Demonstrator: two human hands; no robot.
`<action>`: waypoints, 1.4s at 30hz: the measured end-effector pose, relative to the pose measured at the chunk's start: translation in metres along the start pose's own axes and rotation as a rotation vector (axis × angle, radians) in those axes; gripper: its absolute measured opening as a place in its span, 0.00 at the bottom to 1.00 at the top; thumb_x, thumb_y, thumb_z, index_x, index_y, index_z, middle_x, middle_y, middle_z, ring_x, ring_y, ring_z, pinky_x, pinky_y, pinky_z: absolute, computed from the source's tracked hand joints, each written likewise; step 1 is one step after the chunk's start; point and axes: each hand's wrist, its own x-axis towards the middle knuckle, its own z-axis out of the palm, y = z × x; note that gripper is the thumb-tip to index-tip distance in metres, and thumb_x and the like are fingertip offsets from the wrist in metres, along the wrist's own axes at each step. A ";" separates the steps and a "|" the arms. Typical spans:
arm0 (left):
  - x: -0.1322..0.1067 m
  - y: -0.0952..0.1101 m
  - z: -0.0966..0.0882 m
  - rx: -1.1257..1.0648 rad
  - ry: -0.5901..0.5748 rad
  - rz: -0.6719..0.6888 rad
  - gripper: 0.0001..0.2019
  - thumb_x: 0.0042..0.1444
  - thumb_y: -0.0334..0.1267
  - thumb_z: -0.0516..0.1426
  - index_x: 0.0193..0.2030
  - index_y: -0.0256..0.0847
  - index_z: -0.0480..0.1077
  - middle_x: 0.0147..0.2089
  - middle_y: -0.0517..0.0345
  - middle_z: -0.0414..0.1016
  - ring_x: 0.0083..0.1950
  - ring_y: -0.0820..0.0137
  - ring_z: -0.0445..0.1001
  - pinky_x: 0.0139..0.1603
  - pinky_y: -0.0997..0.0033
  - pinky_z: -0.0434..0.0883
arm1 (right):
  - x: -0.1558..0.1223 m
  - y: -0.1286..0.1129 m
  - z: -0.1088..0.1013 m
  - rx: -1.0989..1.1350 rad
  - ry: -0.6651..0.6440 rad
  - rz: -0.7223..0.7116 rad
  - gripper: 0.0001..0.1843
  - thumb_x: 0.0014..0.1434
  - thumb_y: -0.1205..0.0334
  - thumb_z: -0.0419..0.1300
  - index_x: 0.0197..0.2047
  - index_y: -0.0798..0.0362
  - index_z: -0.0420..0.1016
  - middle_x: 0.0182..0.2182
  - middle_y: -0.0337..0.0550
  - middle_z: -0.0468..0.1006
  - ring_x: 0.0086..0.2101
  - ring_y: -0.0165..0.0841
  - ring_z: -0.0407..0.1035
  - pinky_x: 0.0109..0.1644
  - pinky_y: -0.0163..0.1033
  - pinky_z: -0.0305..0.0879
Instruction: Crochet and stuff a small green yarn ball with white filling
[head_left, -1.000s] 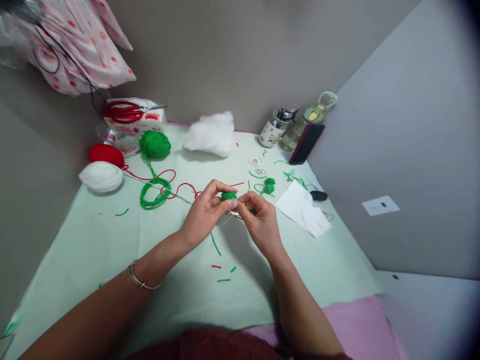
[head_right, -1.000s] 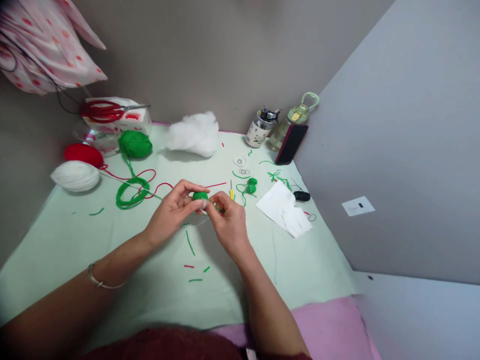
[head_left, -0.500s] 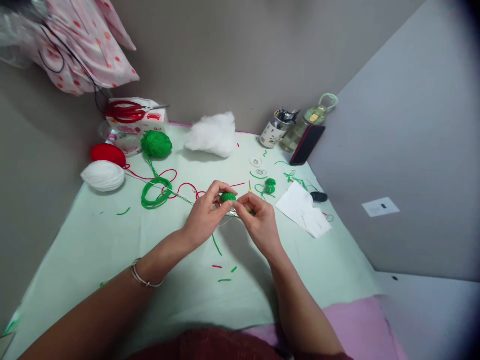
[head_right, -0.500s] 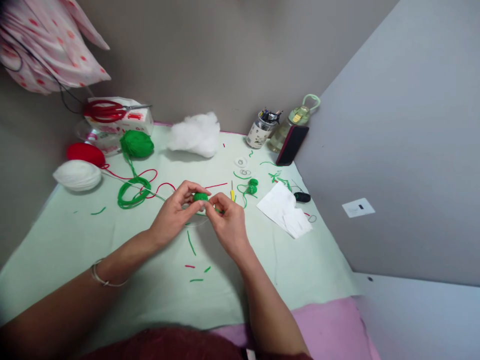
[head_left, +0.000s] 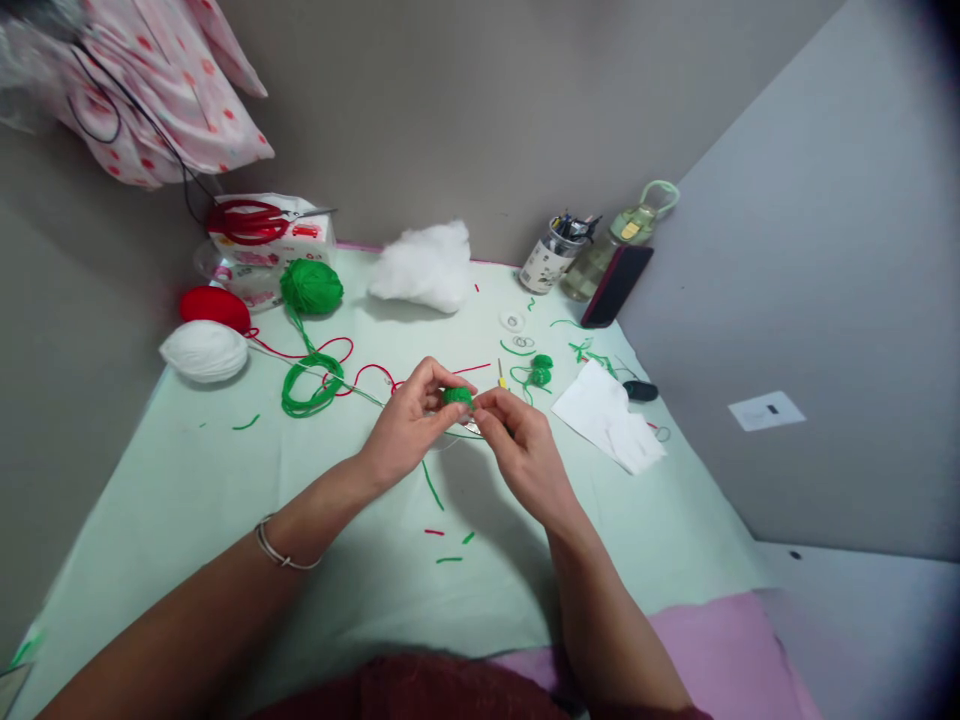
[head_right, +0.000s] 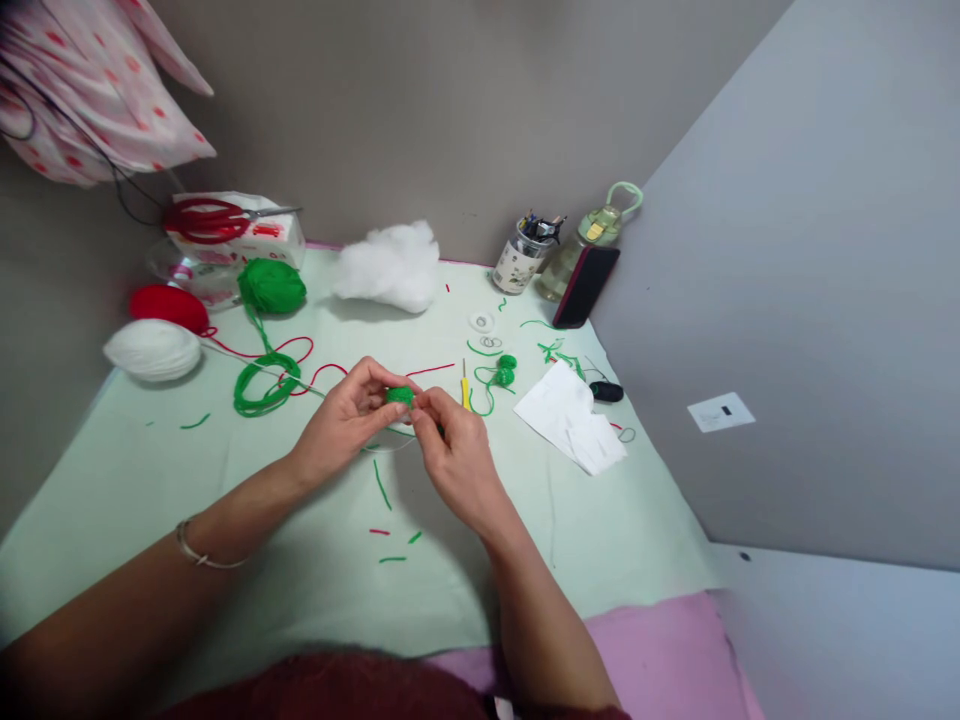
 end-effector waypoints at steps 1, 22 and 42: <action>-0.001 -0.002 0.002 0.026 0.039 0.015 0.08 0.58 0.32 0.62 0.40 0.43 0.66 0.43 0.58 0.78 0.41 0.70 0.77 0.44 0.68 0.74 | -0.001 -0.001 0.003 -0.028 0.005 0.005 0.10 0.67 0.59 0.53 0.34 0.50 0.68 0.25 0.34 0.65 0.26 0.30 0.57 0.32 0.37 0.53; -0.004 0.002 0.006 -0.215 0.077 -0.157 0.07 0.62 0.37 0.61 0.37 0.44 0.64 0.29 0.67 0.73 0.29 0.74 0.68 0.36 0.71 0.65 | 0.011 0.011 0.000 0.062 0.061 -0.005 0.11 0.61 0.54 0.63 0.32 0.50 0.70 0.21 0.29 0.56 0.24 0.27 0.51 0.29 0.36 0.49; 0.000 -0.006 0.002 0.032 0.098 -0.058 0.09 0.58 0.37 0.61 0.38 0.43 0.63 0.35 0.64 0.76 0.28 0.76 0.68 0.32 0.73 0.66 | -0.002 -0.004 -0.001 0.026 -0.101 -0.023 0.13 0.70 0.60 0.55 0.32 0.51 0.73 0.24 0.33 0.66 0.26 0.28 0.57 0.32 0.36 0.53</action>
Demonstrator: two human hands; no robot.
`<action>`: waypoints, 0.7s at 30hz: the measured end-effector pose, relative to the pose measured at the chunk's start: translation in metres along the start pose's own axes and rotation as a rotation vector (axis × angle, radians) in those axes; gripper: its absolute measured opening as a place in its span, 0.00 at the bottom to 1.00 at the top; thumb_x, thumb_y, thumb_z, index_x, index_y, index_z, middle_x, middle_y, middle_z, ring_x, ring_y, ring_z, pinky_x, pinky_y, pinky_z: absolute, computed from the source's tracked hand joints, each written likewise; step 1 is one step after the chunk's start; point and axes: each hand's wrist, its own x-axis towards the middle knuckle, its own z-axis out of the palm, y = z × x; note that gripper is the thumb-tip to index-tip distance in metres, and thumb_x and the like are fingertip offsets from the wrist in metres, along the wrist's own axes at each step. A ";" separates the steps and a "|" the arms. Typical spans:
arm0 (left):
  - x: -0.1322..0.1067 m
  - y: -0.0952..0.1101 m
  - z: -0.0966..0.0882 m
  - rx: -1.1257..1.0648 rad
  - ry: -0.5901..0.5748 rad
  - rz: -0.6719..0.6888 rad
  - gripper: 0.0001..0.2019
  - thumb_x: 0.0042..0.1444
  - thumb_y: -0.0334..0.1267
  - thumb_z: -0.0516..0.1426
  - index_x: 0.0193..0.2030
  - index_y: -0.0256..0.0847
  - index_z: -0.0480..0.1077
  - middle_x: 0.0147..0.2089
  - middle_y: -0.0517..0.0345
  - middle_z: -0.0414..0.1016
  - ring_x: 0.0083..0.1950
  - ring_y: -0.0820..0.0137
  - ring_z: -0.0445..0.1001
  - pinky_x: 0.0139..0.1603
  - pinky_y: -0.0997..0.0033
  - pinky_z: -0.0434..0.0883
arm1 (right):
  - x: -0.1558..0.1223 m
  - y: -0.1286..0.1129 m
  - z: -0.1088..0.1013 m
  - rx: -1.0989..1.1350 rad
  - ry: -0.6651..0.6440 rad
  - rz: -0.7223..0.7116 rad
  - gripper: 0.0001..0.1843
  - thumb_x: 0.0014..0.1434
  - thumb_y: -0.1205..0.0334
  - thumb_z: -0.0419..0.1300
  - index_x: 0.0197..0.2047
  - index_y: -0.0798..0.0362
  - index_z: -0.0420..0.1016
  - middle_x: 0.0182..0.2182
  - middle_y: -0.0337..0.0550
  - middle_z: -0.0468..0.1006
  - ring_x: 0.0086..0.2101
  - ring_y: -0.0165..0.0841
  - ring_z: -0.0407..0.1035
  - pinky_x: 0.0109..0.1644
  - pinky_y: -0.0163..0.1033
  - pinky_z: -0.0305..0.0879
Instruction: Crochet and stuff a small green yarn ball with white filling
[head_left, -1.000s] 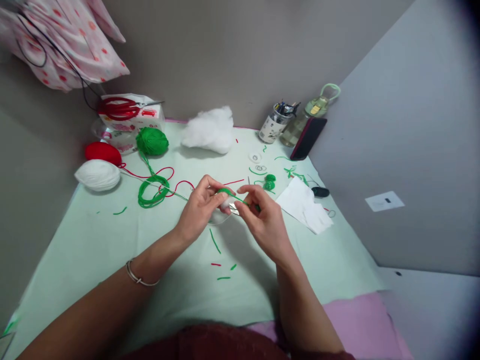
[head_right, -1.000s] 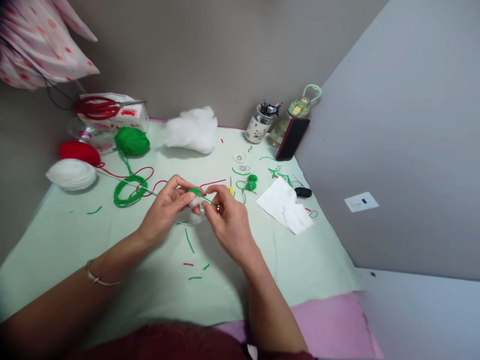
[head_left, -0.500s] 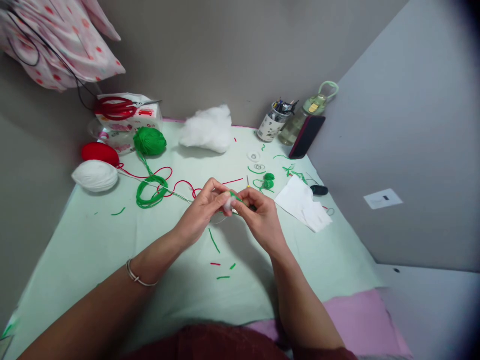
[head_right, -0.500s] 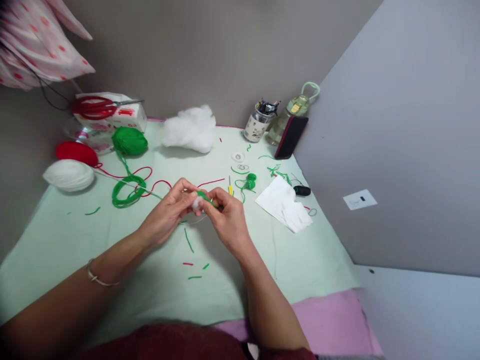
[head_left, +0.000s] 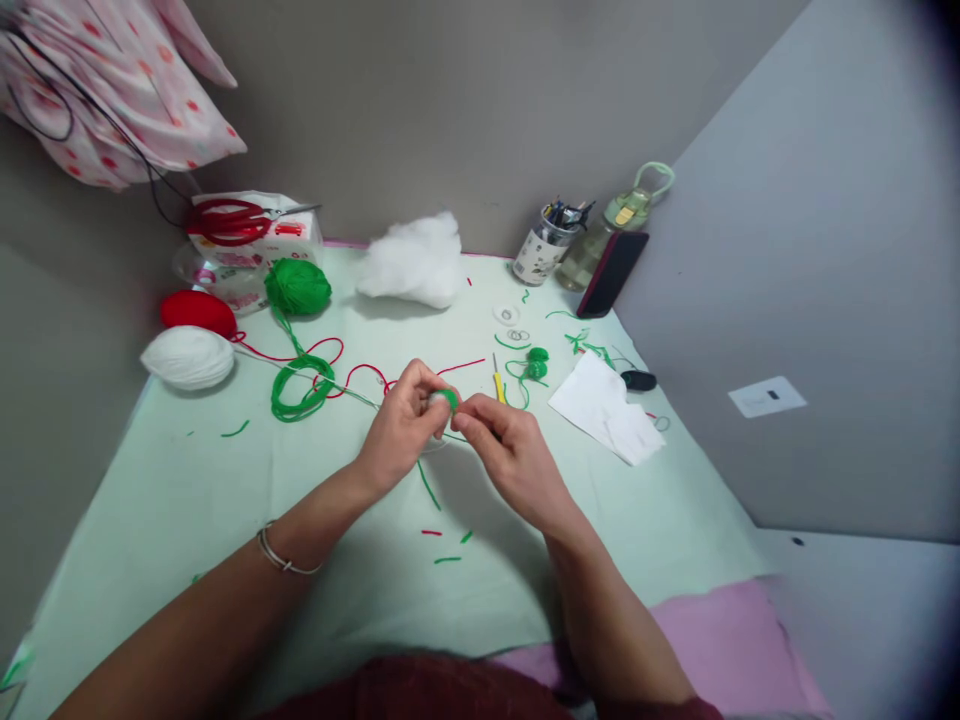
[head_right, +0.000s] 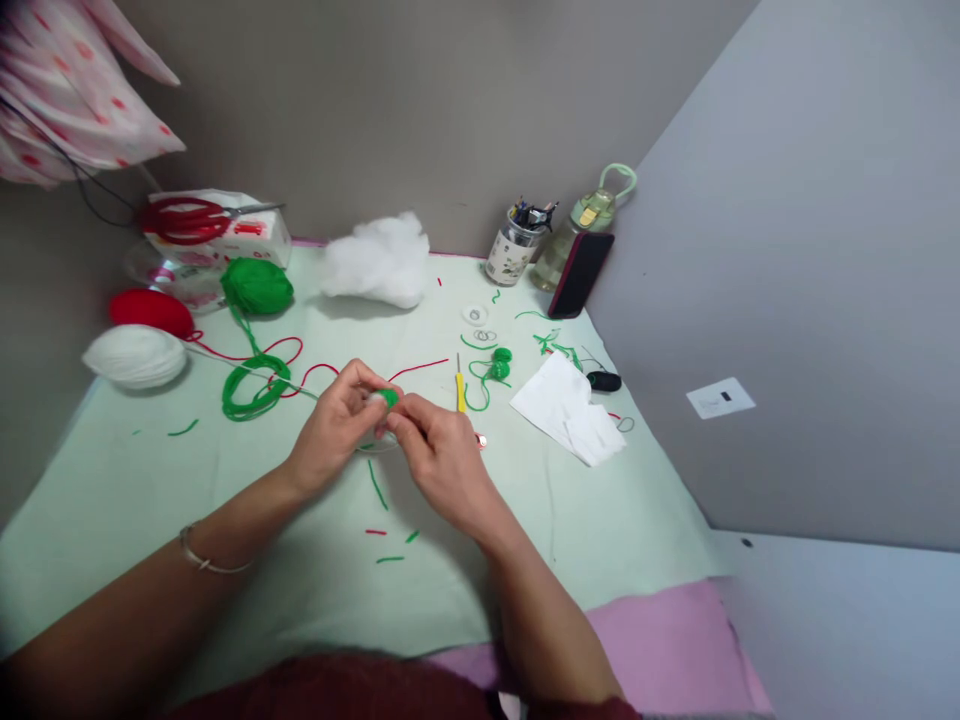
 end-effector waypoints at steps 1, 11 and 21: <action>0.001 -0.001 0.000 0.012 0.011 0.012 0.09 0.57 0.37 0.62 0.38 0.43 0.63 0.36 0.63 0.76 0.28 0.76 0.67 0.31 0.74 0.66 | 0.000 0.001 0.005 0.014 0.014 0.009 0.13 0.69 0.60 0.55 0.31 0.51 0.72 0.23 0.33 0.64 0.26 0.28 0.56 0.31 0.36 0.52; 0.007 0.006 -0.012 0.043 0.023 0.028 0.11 0.59 0.40 0.60 0.41 0.44 0.60 0.38 0.61 0.76 0.34 0.73 0.73 0.38 0.71 0.71 | 0.009 0.009 0.013 -0.113 0.236 -0.275 0.09 0.65 0.61 0.63 0.31 0.49 0.78 0.40 0.45 0.78 0.43 0.38 0.70 0.48 0.44 0.64; 0.001 0.016 -0.016 0.315 -0.022 0.134 0.08 0.56 0.30 0.58 0.42 0.44 0.73 0.42 0.60 0.73 0.43 0.68 0.70 0.43 0.69 0.66 | 0.016 0.014 0.007 0.276 0.177 0.085 0.13 0.62 0.50 0.65 0.38 0.49 0.71 0.30 0.33 0.72 0.23 0.26 0.61 0.28 0.35 0.58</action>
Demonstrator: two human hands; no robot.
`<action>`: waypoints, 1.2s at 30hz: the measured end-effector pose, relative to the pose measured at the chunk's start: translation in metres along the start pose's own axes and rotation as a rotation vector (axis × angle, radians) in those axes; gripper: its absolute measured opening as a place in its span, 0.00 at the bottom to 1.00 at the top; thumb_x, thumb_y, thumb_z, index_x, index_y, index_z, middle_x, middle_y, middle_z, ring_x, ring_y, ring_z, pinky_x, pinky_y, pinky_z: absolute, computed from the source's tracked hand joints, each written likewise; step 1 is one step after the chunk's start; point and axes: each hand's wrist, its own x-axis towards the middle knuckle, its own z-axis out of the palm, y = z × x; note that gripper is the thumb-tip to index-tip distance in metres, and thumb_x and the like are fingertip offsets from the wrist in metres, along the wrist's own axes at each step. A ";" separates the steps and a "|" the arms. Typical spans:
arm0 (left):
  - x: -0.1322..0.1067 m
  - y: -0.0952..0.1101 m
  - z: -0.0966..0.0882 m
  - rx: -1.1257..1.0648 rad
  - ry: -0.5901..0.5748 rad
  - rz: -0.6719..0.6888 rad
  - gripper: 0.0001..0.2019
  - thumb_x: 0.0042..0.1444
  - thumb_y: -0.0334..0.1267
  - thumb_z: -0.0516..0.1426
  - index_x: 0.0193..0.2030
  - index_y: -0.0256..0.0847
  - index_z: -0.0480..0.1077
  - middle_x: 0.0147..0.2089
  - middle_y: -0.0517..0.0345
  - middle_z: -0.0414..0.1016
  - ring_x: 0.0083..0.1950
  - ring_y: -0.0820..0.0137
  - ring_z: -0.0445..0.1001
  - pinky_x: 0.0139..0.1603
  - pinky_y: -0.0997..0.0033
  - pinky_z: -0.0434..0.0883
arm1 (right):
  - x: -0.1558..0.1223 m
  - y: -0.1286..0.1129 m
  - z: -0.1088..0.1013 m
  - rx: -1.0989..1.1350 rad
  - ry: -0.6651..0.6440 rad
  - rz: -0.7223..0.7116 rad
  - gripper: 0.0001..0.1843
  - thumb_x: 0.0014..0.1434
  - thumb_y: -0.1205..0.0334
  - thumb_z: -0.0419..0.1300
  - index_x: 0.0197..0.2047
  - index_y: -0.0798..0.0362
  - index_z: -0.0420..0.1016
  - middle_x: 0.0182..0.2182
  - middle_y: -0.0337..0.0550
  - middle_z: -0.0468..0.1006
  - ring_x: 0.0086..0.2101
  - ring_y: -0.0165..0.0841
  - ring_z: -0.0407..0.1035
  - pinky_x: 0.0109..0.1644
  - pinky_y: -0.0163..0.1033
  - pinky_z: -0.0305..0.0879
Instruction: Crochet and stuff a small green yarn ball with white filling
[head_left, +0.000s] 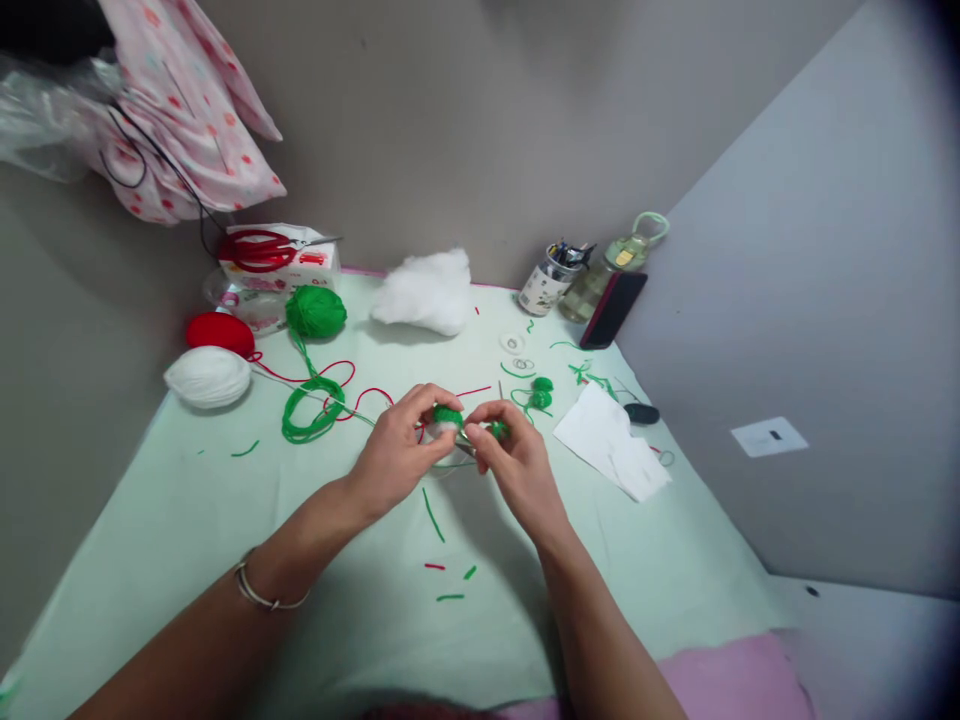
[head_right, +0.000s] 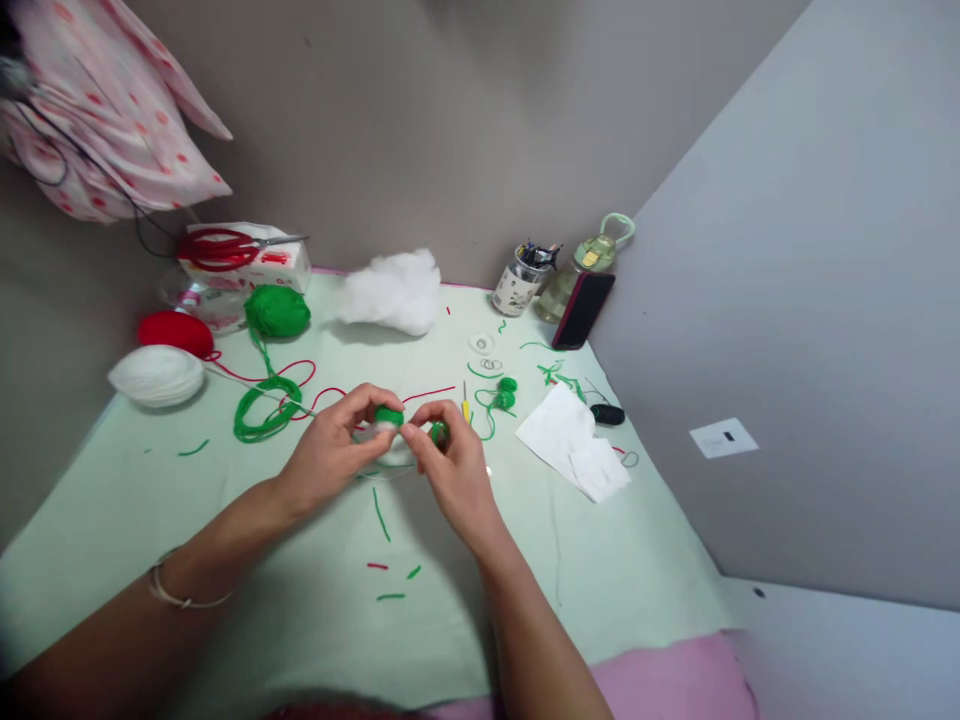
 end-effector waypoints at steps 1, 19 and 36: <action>0.000 0.001 -0.001 0.047 -0.034 0.032 0.08 0.56 0.30 0.57 0.42 0.44 0.73 0.43 0.59 0.74 0.43 0.68 0.71 0.44 0.68 0.66 | 0.001 0.001 0.000 -0.085 -0.037 0.011 0.13 0.63 0.50 0.64 0.35 0.50 0.72 0.26 0.32 0.69 0.23 0.27 0.59 0.29 0.36 0.56; -0.002 0.014 -0.003 0.106 -0.117 -0.113 0.15 0.57 0.33 0.58 0.52 0.44 0.65 0.34 0.61 0.74 0.39 0.64 0.75 0.40 0.65 0.70 | 0.006 0.015 0.009 -0.038 -0.110 0.070 0.24 0.68 0.44 0.55 0.25 0.51 0.68 0.19 0.33 0.64 0.22 0.28 0.54 0.28 0.37 0.48; -0.002 -0.005 0.008 -0.451 -0.159 -0.165 0.16 0.66 0.43 0.60 0.59 0.46 0.71 0.35 0.62 0.76 0.31 0.70 0.76 0.45 0.65 0.73 | 0.000 0.020 0.026 0.329 0.036 0.107 0.26 0.65 0.39 0.60 0.26 0.53 0.72 0.16 0.31 0.64 0.20 0.25 0.51 0.28 0.36 0.51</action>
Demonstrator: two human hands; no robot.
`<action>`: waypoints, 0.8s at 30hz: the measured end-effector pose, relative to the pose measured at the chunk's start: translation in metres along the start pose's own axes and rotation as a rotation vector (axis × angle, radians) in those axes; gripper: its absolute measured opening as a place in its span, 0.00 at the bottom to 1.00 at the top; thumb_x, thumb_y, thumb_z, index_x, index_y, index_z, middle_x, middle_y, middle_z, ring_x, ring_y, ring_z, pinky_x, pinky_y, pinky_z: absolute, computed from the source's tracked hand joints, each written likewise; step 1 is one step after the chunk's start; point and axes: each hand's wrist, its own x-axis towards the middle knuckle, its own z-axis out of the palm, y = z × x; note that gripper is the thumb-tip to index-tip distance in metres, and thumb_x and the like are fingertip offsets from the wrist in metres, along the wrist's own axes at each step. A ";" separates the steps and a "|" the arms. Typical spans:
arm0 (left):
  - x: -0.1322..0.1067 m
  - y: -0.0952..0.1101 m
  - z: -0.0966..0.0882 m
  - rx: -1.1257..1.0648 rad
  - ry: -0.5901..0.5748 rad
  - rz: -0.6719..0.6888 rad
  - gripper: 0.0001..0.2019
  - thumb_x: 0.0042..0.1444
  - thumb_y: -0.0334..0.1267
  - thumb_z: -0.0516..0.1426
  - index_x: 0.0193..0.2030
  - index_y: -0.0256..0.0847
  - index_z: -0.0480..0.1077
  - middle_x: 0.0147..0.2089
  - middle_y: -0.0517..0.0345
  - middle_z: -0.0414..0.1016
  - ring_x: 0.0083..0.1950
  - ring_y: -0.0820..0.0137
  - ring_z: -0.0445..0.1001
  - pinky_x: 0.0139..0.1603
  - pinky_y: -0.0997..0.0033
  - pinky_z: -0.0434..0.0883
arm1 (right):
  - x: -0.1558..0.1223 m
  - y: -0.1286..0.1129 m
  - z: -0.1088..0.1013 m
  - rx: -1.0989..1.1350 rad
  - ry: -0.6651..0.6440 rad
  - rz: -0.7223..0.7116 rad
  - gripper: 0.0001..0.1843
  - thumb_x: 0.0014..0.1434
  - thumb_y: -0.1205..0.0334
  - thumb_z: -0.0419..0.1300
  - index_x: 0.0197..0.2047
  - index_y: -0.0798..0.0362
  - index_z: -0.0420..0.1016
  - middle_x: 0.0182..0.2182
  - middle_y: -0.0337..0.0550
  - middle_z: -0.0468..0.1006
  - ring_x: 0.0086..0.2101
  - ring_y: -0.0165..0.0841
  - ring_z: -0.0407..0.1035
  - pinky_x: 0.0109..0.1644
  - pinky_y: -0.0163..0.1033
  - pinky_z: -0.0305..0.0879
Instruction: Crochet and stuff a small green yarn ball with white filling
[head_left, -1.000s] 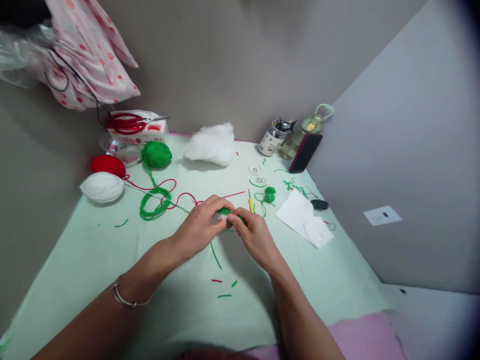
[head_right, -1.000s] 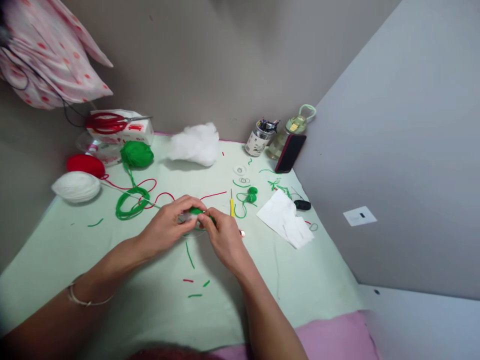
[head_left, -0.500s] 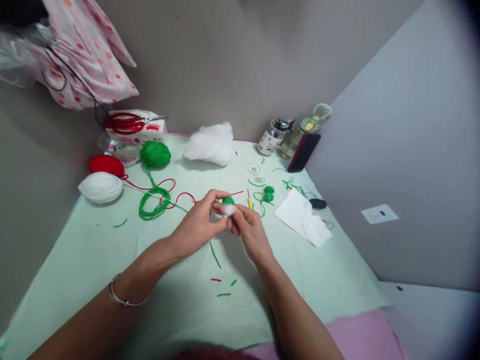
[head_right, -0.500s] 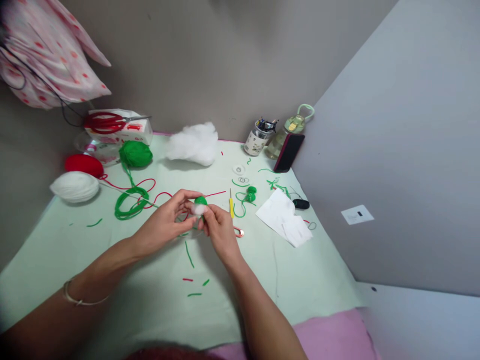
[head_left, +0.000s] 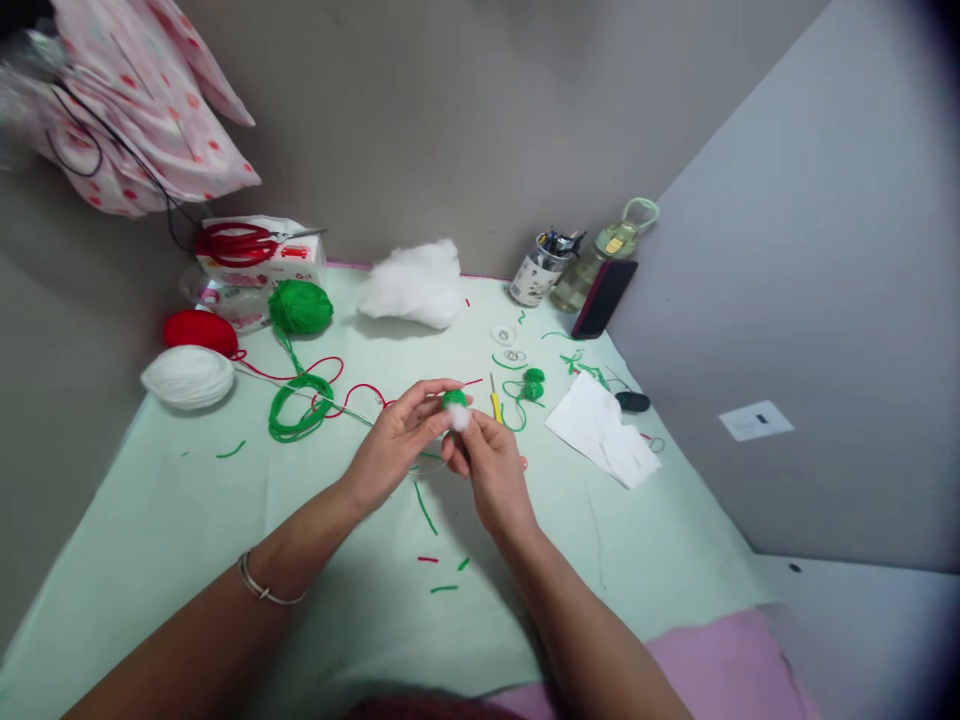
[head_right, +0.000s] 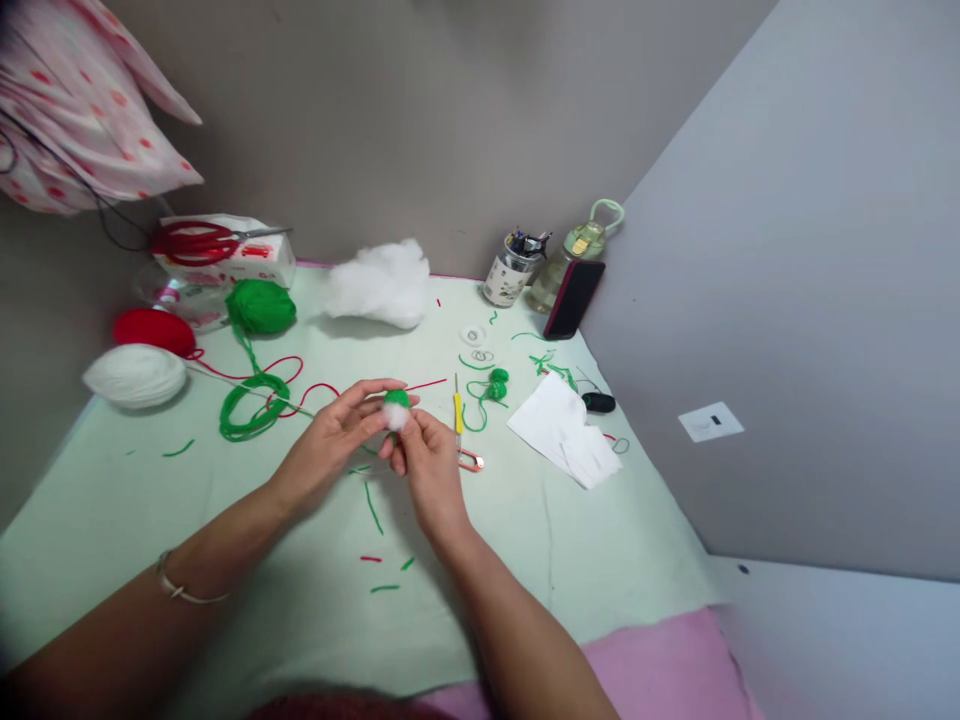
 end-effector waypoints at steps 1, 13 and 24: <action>-0.001 0.000 0.001 -0.032 -0.014 -0.011 0.17 0.67 0.43 0.59 0.60 0.46 0.69 0.32 0.64 0.74 0.31 0.70 0.77 0.44 0.65 0.73 | 0.000 0.000 0.001 -0.004 0.009 -0.003 0.27 0.64 0.39 0.60 0.26 0.53 0.72 0.16 0.31 0.64 0.19 0.25 0.51 0.28 0.36 0.51; -0.003 -0.006 0.009 -0.044 0.043 0.007 0.20 0.66 0.44 0.60 0.63 0.46 0.70 0.27 0.65 0.70 0.26 0.71 0.72 0.34 0.69 0.74 | -0.009 -0.009 0.006 -0.140 -0.006 -0.060 0.26 0.67 0.41 0.56 0.26 0.51 0.67 0.19 0.34 0.66 0.21 0.27 0.56 0.29 0.36 0.56; -0.007 -0.001 0.014 0.180 0.178 0.105 0.15 0.66 0.41 0.57 0.57 0.41 0.70 0.46 0.53 0.81 0.25 0.76 0.69 0.31 0.72 0.73 | -0.010 -0.008 0.006 -0.278 -0.113 -0.149 0.21 0.71 0.48 0.52 0.29 0.49 0.63 0.25 0.36 0.65 0.26 0.30 0.58 0.31 0.38 0.56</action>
